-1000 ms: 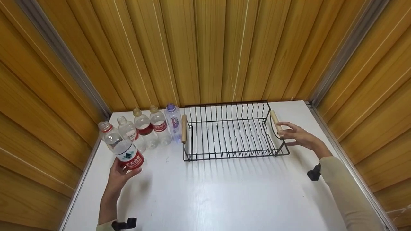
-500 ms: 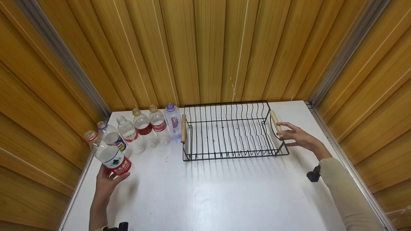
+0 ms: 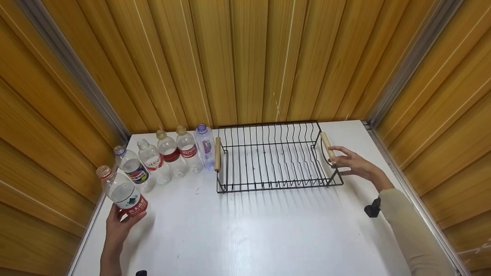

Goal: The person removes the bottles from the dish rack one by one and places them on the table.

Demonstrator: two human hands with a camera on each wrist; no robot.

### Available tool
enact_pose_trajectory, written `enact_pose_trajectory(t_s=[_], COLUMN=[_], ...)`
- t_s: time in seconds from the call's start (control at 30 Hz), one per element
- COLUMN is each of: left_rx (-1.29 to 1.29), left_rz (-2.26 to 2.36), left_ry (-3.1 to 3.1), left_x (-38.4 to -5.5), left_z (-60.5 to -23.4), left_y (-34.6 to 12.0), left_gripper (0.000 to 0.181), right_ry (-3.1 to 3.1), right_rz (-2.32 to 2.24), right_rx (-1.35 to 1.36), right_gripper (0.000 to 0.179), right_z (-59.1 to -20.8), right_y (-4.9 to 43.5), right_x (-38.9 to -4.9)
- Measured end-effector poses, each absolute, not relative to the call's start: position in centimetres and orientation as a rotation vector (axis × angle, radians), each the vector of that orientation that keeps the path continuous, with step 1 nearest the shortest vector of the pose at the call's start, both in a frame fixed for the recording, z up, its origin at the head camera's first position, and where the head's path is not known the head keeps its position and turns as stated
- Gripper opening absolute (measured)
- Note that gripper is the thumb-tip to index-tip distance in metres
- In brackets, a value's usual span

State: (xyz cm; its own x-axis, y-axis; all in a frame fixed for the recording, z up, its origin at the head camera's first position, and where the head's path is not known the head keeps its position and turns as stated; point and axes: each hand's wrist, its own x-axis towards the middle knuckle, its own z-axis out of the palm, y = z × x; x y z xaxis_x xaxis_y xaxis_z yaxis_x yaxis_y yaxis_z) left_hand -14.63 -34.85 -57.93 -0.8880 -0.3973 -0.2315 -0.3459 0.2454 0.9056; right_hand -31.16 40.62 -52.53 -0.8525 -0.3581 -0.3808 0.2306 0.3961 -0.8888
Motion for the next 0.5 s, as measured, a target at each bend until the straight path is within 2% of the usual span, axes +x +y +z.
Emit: enact_pose_trajectory(t_s=[0.5], left_rx=[0.892], left_rz=[-1.801], left_ry=[-2.278], left_x=[-14.2], left_z=[-60.0], left_y=[-36.4], left_gripper=[0.108], right_ry=[2.112], right_rz=[-1.49], right_rx=[-0.108], right_gripper=[0.067], right_z=[-52.7], right_y=[40.6], right_x=[-31.2])
